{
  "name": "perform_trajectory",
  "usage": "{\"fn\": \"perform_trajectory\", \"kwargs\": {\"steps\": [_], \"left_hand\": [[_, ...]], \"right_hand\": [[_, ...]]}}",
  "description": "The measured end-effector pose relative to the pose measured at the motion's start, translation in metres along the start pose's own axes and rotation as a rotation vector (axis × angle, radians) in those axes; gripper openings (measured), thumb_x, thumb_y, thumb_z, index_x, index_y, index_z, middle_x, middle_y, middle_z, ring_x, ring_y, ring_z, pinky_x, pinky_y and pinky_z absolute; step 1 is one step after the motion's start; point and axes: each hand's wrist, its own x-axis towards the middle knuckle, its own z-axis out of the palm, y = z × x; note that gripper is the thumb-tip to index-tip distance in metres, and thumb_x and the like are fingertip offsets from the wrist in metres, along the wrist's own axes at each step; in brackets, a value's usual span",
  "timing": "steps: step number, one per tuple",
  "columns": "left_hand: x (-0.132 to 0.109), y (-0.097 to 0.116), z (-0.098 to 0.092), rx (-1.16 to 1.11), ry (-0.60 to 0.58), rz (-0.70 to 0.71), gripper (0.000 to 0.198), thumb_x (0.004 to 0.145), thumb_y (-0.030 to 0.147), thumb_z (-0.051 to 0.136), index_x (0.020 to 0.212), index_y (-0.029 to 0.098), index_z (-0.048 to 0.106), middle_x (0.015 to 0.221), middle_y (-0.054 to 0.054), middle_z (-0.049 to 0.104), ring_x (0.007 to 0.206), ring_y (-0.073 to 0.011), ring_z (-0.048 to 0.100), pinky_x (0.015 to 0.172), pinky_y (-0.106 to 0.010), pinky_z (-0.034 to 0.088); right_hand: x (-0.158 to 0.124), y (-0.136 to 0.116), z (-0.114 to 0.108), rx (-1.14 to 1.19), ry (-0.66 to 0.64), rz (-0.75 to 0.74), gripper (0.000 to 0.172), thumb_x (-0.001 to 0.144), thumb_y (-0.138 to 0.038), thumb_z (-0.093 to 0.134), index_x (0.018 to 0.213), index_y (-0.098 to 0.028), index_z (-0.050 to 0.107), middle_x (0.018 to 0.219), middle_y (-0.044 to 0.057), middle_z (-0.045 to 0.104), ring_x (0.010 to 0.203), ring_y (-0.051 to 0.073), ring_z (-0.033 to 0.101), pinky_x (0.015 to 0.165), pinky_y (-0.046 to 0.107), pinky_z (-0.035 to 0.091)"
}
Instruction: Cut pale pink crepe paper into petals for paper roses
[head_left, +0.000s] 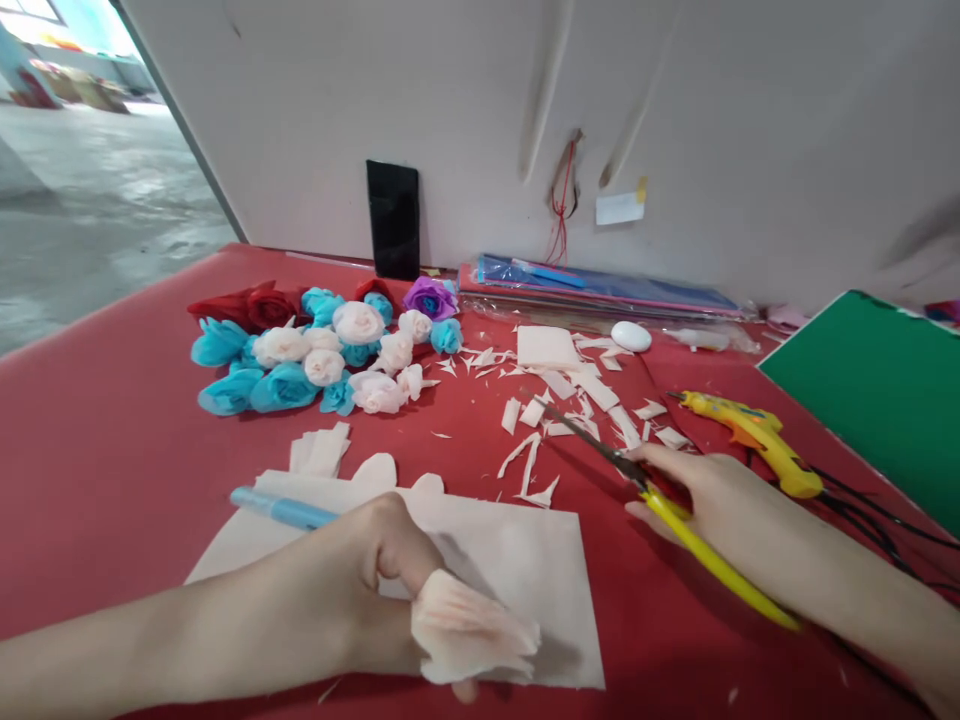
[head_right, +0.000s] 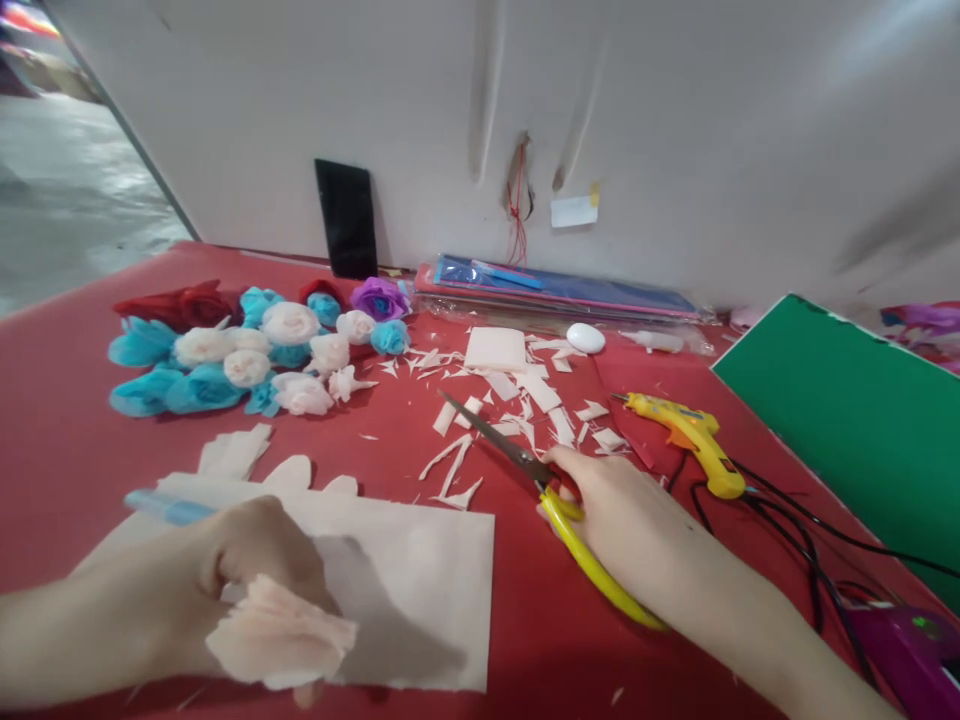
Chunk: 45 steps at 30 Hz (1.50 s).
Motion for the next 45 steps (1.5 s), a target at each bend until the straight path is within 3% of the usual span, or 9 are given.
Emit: {"fn": "perform_trajectory", "kwargs": {"steps": [7, 13, 18, 22, 26, 33, 38, 41, 45], "left_hand": [[0.005, -0.006, -0.001, 0.159, -0.002, 0.067, 0.016, 0.082, 0.029, 0.067, 0.075, 0.021, 0.079, 0.072, 0.001, 0.075, 0.061, -0.0111, 0.064, 0.057, -0.013, 0.047], [0.012, -0.009, 0.003, 0.089, 0.129, 0.123, 0.021, 0.083, 0.030, 0.065, 0.068, 0.022, 0.078, 0.072, -0.001, 0.073, 0.063, -0.0120, 0.060, 0.063, -0.016, 0.049], [0.013, -0.009, -0.002, -0.008, 0.345, 0.138, 0.007, 0.077, 0.032, 0.071, 0.076, 0.031, 0.079, 0.088, 0.000, 0.072, 0.078, -0.0157, 0.067, 0.069, -0.018, 0.050], [0.017, 0.004, 0.005, -0.058, 0.428, 0.109, 0.013, 0.073, 0.037, 0.072, 0.069, 0.027, 0.077, 0.091, -0.002, 0.068, 0.079, -0.0190, 0.065, 0.073, -0.022, 0.051], [0.026, 0.011, 0.022, -0.155, 0.398, 0.142, 0.019, 0.077, 0.035, 0.068, 0.063, 0.021, 0.070, 0.087, -0.001, 0.060, 0.079, -0.0164, 0.059, 0.075, -0.022, 0.050], [0.041, 0.009, 0.038, -0.358, 0.230, 0.128, 0.035, 0.087, 0.034, 0.061, 0.059, 0.015, 0.069, 0.062, -0.001, 0.063, 0.068, -0.0142, 0.059, 0.072, -0.022, 0.047], [0.039, 0.015, 0.030, -0.362, 0.301, 0.151, 0.035, 0.089, 0.038, 0.058, 0.063, 0.019, 0.070, 0.063, 0.001, 0.067, 0.064, -0.0130, 0.061, 0.067, -0.020, 0.049], [0.034, 0.022, 0.022, -0.141, 0.450, 0.157, 0.024, 0.086, 0.036, 0.064, 0.067, 0.024, 0.072, 0.068, 0.004, 0.067, 0.068, -0.0119, 0.061, 0.064, -0.016, 0.048], [0.030, 0.029, 0.017, 0.193, 0.498, 0.294, 0.024, 0.086, 0.030, 0.063, 0.066, 0.027, 0.075, 0.070, 0.004, 0.065, 0.065, -0.0087, 0.058, 0.059, -0.011, 0.046]], "right_hand": [[0.003, 0.002, 0.007, -0.156, -0.046, -0.018, 0.027, 0.075, -0.007, 0.048, 0.089, -0.024, 0.064, 0.080, 0.004, 0.071, 0.066, 0.021, 0.065, 0.058, 0.026, 0.041], [-0.001, 0.019, 0.016, -0.169, -0.003, -0.106, 0.056, 0.064, -0.002, 0.049, 0.112, -0.027, 0.064, 0.112, 0.007, 0.069, 0.099, 0.026, 0.066, 0.072, 0.029, 0.051], [-0.006, -0.010, 0.013, -0.129, 0.170, -0.181, 0.036, 0.082, -0.015, 0.052, 0.115, -0.017, 0.066, 0.118, 0.014, 0.064, 0.110, 0.030, 0.059, 0.094, 0.044, 0.046], [-0.019, -0.053, 0.019, 0.431, 0.117, -0.346, 0.022, 0.083, -0.032, 0.064, 0.101, -0.022, 0.071, 0.092, 0.002, 0.070, 0.080, 0.013, 0.066, 0.071, 0.019, 0.052], [-0.026, -0.071, 0.035, 0.726, 0.012, -0.336, 0.013, 0.083, -0.030, 0.066, 0.089, -0.021, 0.071, 0.078, -0.002, 0.068, 0.073, 0.011, 0.061, 0.068, 0.017, 0.048], [-0.025, -0.073, 0.038, 0.917, 0.014, -0.279, 0.030, 0.083, -0.024, 0.051, 0.056, -0.015, 0.060, 0.053, -0.002, 0.055, 0.052, 0.008, 0.049, 0.053, 0.018, 0.039], [-0.026, -0.071, 0.038, 0.961, -0.003, -0.228, 0.033, 0.083, -0.029, 0.053, 0.055, -0.015, 0.061, 0.054, 0.000, 0.058, 0.053, 0.008, 0.051, 0.053, 0.018, 0.038], [-0.026, -0.069, 0.039, 0.970, -0.040, -0.186, 0.033, 0.084, -0.032, 0.053, 0.058, -0.014, 0.064, 0.054, 0.000, 0.058, 0.049, 0.008, 0.048, 0.049, 0.019, 0.037], [-0.026, -0.069, 0.037, 0.946, -0.087, -0.186, 0.019, 0.082, -0.026, 0.057, 0.070, -0.015, 0.066, 0.065, 0.000, 0.060, 0.056, 0.009, 0.050, 0.050, 0.018, 0.038]]}}
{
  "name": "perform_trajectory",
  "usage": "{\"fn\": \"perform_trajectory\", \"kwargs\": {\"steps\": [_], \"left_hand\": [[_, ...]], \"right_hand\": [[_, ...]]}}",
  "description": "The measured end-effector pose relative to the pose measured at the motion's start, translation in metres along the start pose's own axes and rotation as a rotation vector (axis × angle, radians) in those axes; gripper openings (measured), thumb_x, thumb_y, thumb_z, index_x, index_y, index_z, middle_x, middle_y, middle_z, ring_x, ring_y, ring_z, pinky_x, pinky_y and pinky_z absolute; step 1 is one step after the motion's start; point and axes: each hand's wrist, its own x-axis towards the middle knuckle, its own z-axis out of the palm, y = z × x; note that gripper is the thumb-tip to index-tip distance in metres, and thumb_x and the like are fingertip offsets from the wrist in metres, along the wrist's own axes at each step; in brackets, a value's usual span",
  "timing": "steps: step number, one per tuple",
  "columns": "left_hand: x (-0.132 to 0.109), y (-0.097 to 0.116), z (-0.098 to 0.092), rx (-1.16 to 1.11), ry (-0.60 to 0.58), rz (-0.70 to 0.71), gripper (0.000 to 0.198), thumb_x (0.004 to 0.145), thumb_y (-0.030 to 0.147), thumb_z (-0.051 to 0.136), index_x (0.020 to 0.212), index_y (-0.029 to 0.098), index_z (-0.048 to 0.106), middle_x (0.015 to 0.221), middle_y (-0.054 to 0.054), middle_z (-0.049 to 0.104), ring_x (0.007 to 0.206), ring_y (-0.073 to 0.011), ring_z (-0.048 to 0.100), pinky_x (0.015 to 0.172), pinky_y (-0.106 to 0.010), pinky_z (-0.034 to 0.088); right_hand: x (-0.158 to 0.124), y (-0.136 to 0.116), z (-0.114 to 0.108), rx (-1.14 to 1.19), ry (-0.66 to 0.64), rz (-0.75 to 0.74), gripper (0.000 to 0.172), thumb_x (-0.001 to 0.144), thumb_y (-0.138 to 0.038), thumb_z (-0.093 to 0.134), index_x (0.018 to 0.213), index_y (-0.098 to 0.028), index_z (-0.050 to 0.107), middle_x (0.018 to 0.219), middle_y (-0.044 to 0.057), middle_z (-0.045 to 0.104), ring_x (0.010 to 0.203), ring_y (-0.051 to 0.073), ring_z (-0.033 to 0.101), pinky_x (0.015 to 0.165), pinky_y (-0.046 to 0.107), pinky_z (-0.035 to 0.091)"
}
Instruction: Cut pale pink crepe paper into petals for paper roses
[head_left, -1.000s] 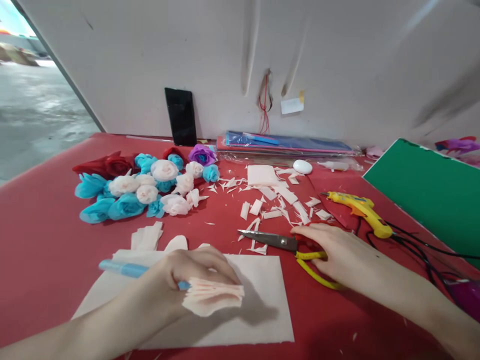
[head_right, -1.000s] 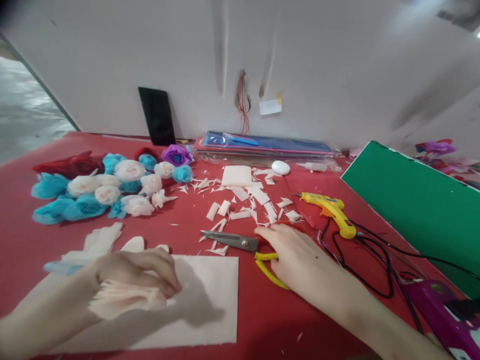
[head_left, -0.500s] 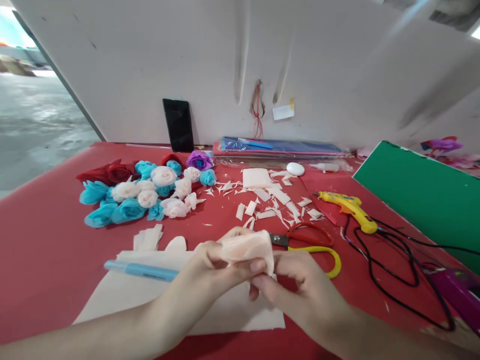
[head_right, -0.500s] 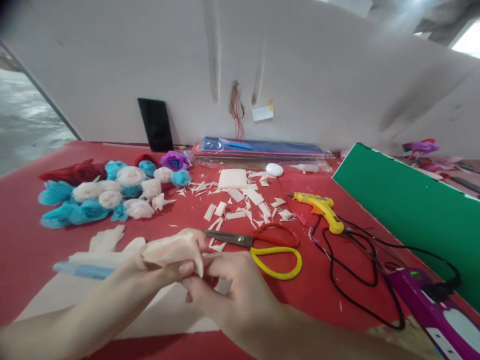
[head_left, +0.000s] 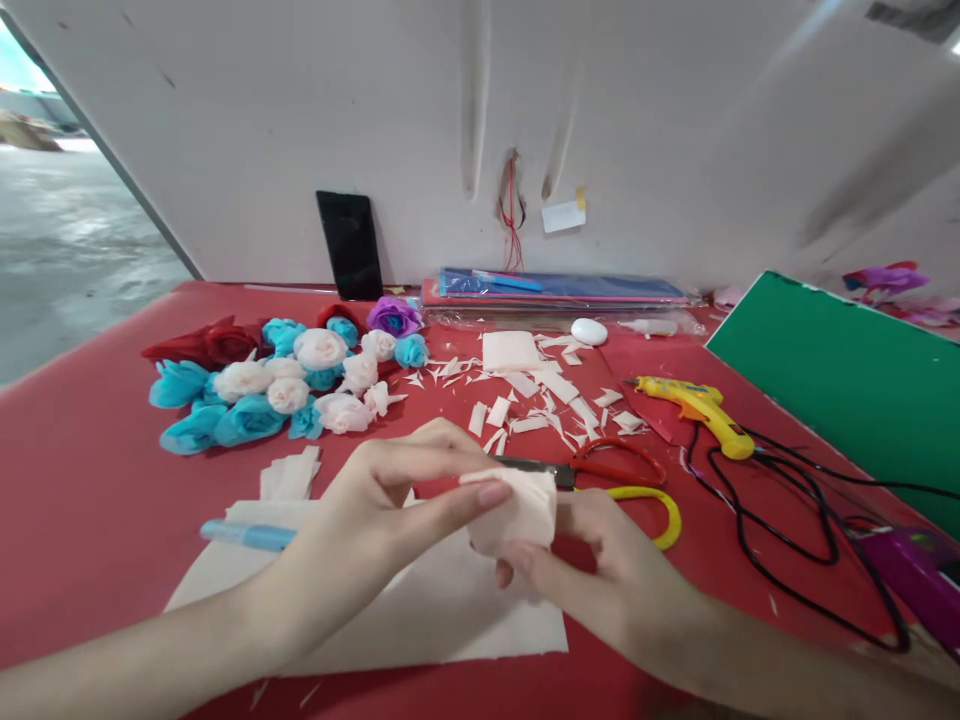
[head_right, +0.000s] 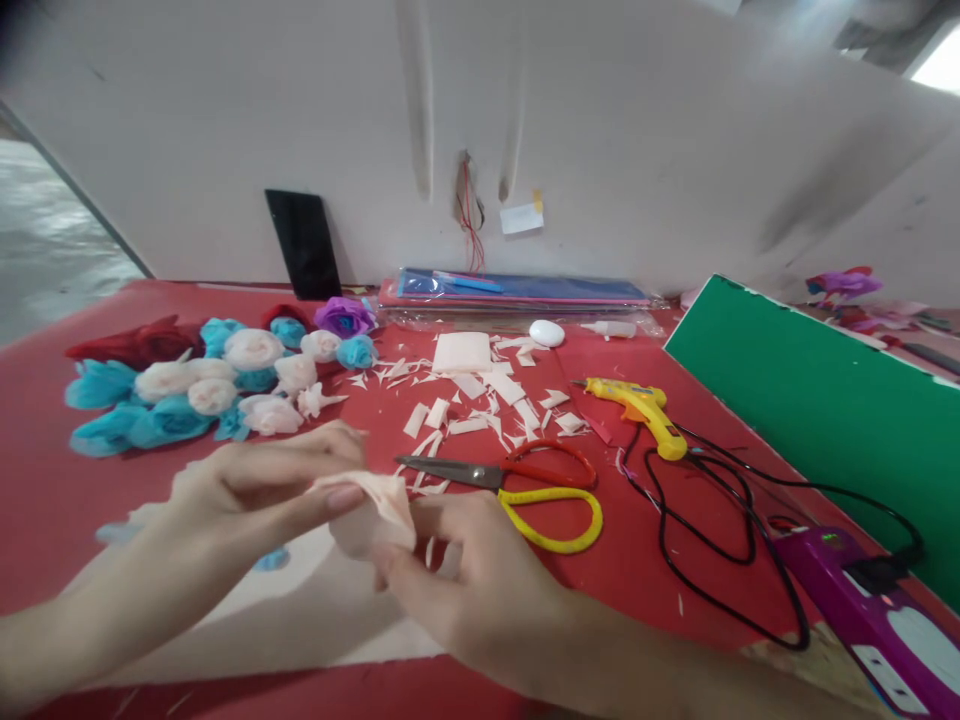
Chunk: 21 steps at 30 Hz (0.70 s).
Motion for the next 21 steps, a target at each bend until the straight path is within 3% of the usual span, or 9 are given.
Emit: {"fn": "perform_trajectory", "kwargs": {"steps": [4, 7, 9, 11, 15, 18, 21], "left_hand": [[-0.001, 0.003, 0.001, 0.114, -0.025, 0.115, 0.018, 0.082, 0.023, 0.065, 0.069, 0.027, 0.076, 0.064, 0.004, 0.063, 0.060, -0.0083, 0.057, 0.052, -0.011, 0.045], [-0.003, 0.000, 0.001, 0.170, -0.016, 0.211, 0.016, 0.083, 0.020, 0.064, 0.073, 0.027, 0.074, 0.068, 0.004, 0.064, 0.062, -0.0092, 0.060, 0.054, -0.013, 0.049], [-0.004, -0.003, -0.001, 0.243, 0.070, 0.329, 0.013, 0.083, 0.018, 0.065, 0.086, 0.029, 0.073, 0.081, 0.003, 0.066, 0.072, -0.0115, 0.063, 0.063, -0.016, 0.053], [-0.005, -0.004, -0.004, 0.387, 0.155, 0.494, 0.021, 0.083, 0.016, 0.065, 0.098, 0.030, 0.069, 0.088, 0.002, 0.066, 0.081, -0.0142, 0.062, 0.074, -0.023, 0.053], [-0.008, -0.002, -0.011, 0.731, 0.211, 0.799, 0.017, 0.084, 0.021, 0.063, 0.091, 0.035, 0.068, 0.074, 0.007, 0.067, 0.072, -0.0148, 0.057, 0.089, -0.030, 0.047], [-0.010, -0.003, -0.012, 0.857, 0.212, 0.854, 0.022, 0.088, 0.020, 0.057, 0.090, 0.039, 0.068, 0.069, 0.011, 0.067, 0.075, -0.0164, 0.052, 0.104, -0.033, 0.038], [-0.013, -0.008, -0.011, 0.892, 0.207, 0.839, 0.025, 0.092, 0.022, 0.053, 0.091, 0.041, 0.068, 0.068, 0.012, 0.067, 0.077, -0.0161, 0.051, 0.109, -0.033, 0.034]], "right_hand": [[0.000, -0.001, 0.000, -0.051, -0.084, 0.045, 0.019, 0.085, -0.028, 0.058, 0.069, -0.017, 0.060, 0.061, -0.004, 0.048, 0.056, 0.008, 0.043, 0.048, 0.017, 0.033], [0.000, 0.002, 0.002, 0.000, -0.173, 0.031, 0.024, 0.092, -0.025, 0.048, 0.072, -0.016, 0.059, 0.064, -0.003, 0.054, 0.058, 0.008, 0.049, 0.055, 0.017, 0.039], [0.000, 0.006, 0.005, 0.055, -0.162, 0.010, 0.024, 0.092, -0.026, 0.047, 0.073, -0.016, 0.058, 0.070, -0.001, 0.060, 0.065, 0.010, 0.056, 0.063, 0.019, 0.043], [0.000, 0.009, 0.008, 0.062, -0.145, 0.013, 0.025, 0.091, -0.028, 0.049, 0.071, -0.016, 0.057, 0.067, -0.001, 0.058, 0.062, 0.010, 0.054, 0.060, 0.020, 0.042], [-0.003, 0.008, 0.010, -0.071, -0.086, 0.017, 0.022, 0.087, -0.029, 0.051, 0.068, -0.018, 0.053, 0.064, -0.001, 0.052, 0.058, 0.010, 0.046, 0.050, 0.020, 0.036], [-0.002, 0.002, 0.008, -0.176, 0.006, -0.043, 0.024, 0.085, -0.030, 0.049, 0.064, -0.019, 0.051, 0.061, 0.000, 0.048, 0.056, 0.011, 0.044, 0.048, 0.021, 0.034], [0.001, -0.005, 0.006, -0.198, -0.058, -0.076, 0.027, 0.083, -0.028, 0.048, 0.057, -0.019, 0.048, 0.056, -0.001, 0.042, 0.054, 0.011, 0.041, 0.045, 0.021, 0.033]]}}
